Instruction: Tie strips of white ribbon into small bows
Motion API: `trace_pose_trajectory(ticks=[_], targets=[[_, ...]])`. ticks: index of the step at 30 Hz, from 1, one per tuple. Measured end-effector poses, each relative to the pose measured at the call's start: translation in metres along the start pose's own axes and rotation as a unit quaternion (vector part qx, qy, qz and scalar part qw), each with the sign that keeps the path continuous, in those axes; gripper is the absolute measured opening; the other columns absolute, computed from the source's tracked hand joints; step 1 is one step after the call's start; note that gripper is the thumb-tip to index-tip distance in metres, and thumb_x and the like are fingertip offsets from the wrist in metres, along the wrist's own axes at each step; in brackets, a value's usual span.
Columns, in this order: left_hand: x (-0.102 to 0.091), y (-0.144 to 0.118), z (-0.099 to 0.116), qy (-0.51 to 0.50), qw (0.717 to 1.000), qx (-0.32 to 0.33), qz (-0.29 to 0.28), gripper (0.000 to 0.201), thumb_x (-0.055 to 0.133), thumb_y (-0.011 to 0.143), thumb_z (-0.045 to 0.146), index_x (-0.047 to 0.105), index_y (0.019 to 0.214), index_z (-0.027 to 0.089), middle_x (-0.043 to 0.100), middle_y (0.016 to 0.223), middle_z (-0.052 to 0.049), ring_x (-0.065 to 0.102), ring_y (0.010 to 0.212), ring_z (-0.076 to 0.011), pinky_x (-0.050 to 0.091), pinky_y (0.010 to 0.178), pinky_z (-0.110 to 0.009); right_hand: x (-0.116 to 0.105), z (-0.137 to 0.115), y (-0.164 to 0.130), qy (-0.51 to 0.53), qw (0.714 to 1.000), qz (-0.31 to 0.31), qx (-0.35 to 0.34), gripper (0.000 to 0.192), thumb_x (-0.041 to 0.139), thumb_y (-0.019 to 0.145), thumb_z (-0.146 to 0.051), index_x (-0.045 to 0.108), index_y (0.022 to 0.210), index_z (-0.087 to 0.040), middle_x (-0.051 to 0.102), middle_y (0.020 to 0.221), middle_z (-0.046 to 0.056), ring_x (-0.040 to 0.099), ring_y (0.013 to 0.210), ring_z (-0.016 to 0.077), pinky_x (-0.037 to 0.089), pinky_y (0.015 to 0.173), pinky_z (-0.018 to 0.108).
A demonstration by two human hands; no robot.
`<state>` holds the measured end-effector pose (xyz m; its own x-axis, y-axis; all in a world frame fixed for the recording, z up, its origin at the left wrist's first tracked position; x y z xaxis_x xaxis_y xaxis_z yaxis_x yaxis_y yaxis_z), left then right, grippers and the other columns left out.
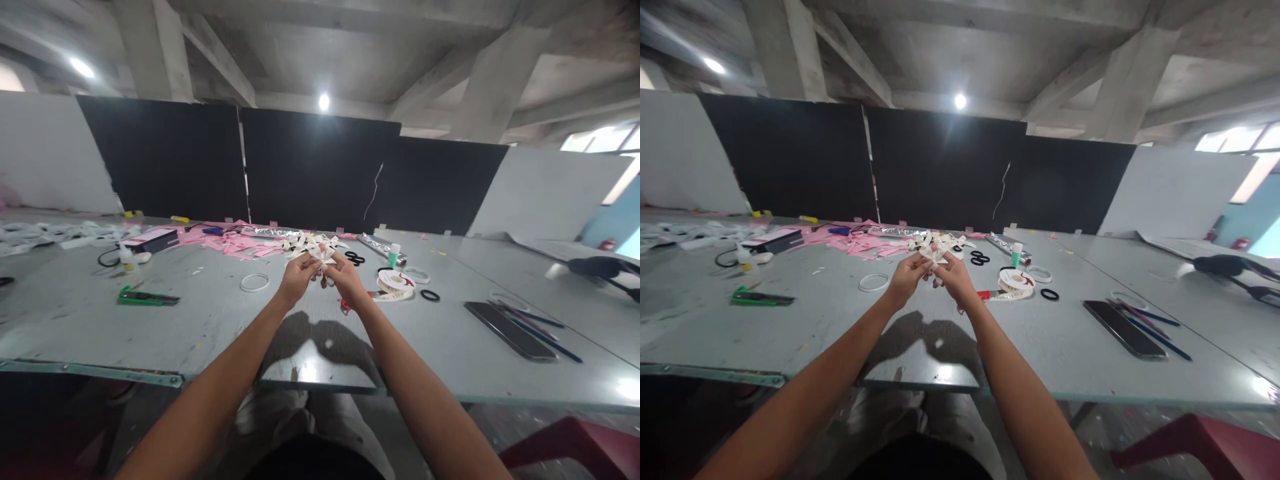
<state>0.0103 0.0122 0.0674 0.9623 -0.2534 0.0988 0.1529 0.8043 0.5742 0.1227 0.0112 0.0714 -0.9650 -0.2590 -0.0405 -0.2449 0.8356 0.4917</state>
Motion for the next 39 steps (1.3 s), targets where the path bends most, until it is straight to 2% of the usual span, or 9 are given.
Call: trace_pose_trajectory(ticks=[4, 7, 11, 14, 20, 27, 31, 34, 39], targets=[[0.001, 0.000, -0.002, -0.009, 1.000, -0.001, -0.011, 0.037, 0.063, 0.078, 0.031, 0.061, 0.111, 0.016, 0.049, 0.061, 0.004, 0.042, 0.054, -0.0072, 0.035, 0.052, -0.021, 0.000, 0.001, 0.001, -0.020, 0.999, 0.025, -0.035, 0.026, 0.056, 0.071, -0.025, 0.061, 0.094, -0.015, 0.056, 0.059, -0.003, 0.050, 0.051, 0.0102, 0.038, 0.048, 0.021], [0.007, -0.002, -0.002, -0.050, 0.998, -0.032, -0.015, 0.043, 0.065, 0.076, 0.031, 0.057, 0.116, 0.017, 0.050, 0.061, 0.005, 0.041, 0.050, -0.0064, 0.036, 0.051, -0.021, 0.008, 0.003, 0.001, 0.053, 0.998, 0.033, -0.022, 0.038, 0.054, 0.072, -0.027, 0.058, 0.109, -0.017, 0.058, 0.064, -0.003, 0.048, 0.052, 0.0100, 0.038, 0.048, 0.022], [0.012, -0.004, 0.001, -0.145, 0.988, -0.059, 0.011, 0.039, 0.066, 0.072, 0.028, 0.058, 0.109, 0.017, 0.052, 0.066, 0.005, 0.042, 0.052, -0.0054, 0.038, 0.052, -0.019, 0.014, 0.004, -0.002, 0.140, 0.988, 0.066, 0.003, 0.048, 0.055, 0.070, -0.026, 0.055, 0.117, -0.023, 0.059, 0.079, -0.002, 0.045, 0.056, 0.0082, 0.039, 0.050, 0.020], [0.013, -0.005, 0.002, -0.193, 0.978, -0.072, 0.019, 0.028, 0.065, 0.072, 0.025, 0.060, 0.098, 0.016, 0.053, 0.068, 0.004, 0.044, 0.054, -0.0048, 0.039, 0.055, -0.018, 0.015, 0.002, -0.005, 0.182, 0.982, 0.057, 0.019, 0.045, 0.055, 0.068, -0.025, 0.058, 0.113, -0.024, 0.057, 0.077, -0.002, 0.046, 0.058, 0.0094, 0.043, 0.056, 0.021], [0.012, -0.005, -0.003, -0.240, 0.967, -0.078, 0.039, 0.018, 0.064, 0.073, 0.022, 0.061, 0.090, 0.016, 0.053, 0.070, 0.002, 0.045, 0.057, -0.0050, 0.040, 0.058, -0.018, 0.010, -0.004, -0.007, 0.162, 0.984, 0.069, 0.007, 0.031, 0.050, 0.073, -0.031, 0.062, 0.100, -0.021, 0.052, 0.073, 0.002, 0.047, 0.064, 0.0142, 0.047, 0.063, 0.026], [0.005, -0.005, -0.011, -0.145, 0.986, -0.065, 0.042, 0.026, 0.064, 0.077, 0.035, 0.066, 0.093, 0.015, 0.063, 0.084, -0.003, 0.051, 0.062, -0.0069, 0.042, 0.060, -0.021, -0.002, 0.009, 0.000, 0.148, 0.986, 0.070, 0.024, 0.047, 0.058, 0.066, -0.024, 0.059, 0.113, -0.021, 0.054, 0.071, -0.002, 0.045, 0.058, 0.0101, 0.042, 0.054, 0.022], [-0.019, -0.002, -0.025, -0.131, 0.975, -0.120, 0.132, 0.041, 0.060, 0.077, 0.046, 0.065, 0.106, 0.019, 0.064, 0.103, -0.006, 0.055, 0.065, -0.0075, 0.040, 0.056, -0.020, -0.026, 0.020, 0.001, 0.157, 0.974, 0.166, 0.008, 0.054, 0.056, 0.065, -0.024, 0.058, 0.119, -0.020, 0.047, 0.062, -0.006, 0.038, 0.052, 0.0080, 0.038, 0.048, 0.021], [-0.035, 0.000, -0.027, -0.063, 0.974, -0.114, 0.183, 0.042, 0.063, 0.074, 0.049, 0.065, 0.107, 0.022, 0.064, 0.103, -0.005, 0.057, 0.069, -0.0091, 0.040, 0.057, -0.020, -0.029, 0.029, 0.000, 0.133, 0.980, 0.147, 0.030, 0.058, 0.054, 0.062, -0.022, 0.060, 0.119, -0.017, 0.044, 0.054, -0.008, 0.035, 0.046, 0.0073, 0.036, 0.045, 0.021], [-0.028, 0.000, -0.037, 0.025, 0.983, -0.164, 0.083, 0.037, 0.072, 0.065, 0.047, 0.068, 0.082, 0.015, 0.065, 0.078, -0.002, 0.056, 0.068, -0.0123, 0.038, 0.059, -0.022, -0.016, 0.038, -0.001, 0.067, 0.993, 0.064, 0.067, 0.058, 0.055, 0.062, -0.022, 0.062, 0.119, -0.015, 0.047, 0.052, -0.007, 0.037, 0.042, 0.0068, 0.033, 0.043, 0.021]])
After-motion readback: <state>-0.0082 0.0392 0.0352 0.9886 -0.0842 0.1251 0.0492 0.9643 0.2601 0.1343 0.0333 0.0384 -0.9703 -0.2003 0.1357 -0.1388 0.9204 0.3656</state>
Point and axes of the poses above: each hand's wrist, its own y-axis towards the middle knuckle, its own x-axis out of the palm, z = x × y, the point moved 5 cm from there along y, towards the middle knuckle
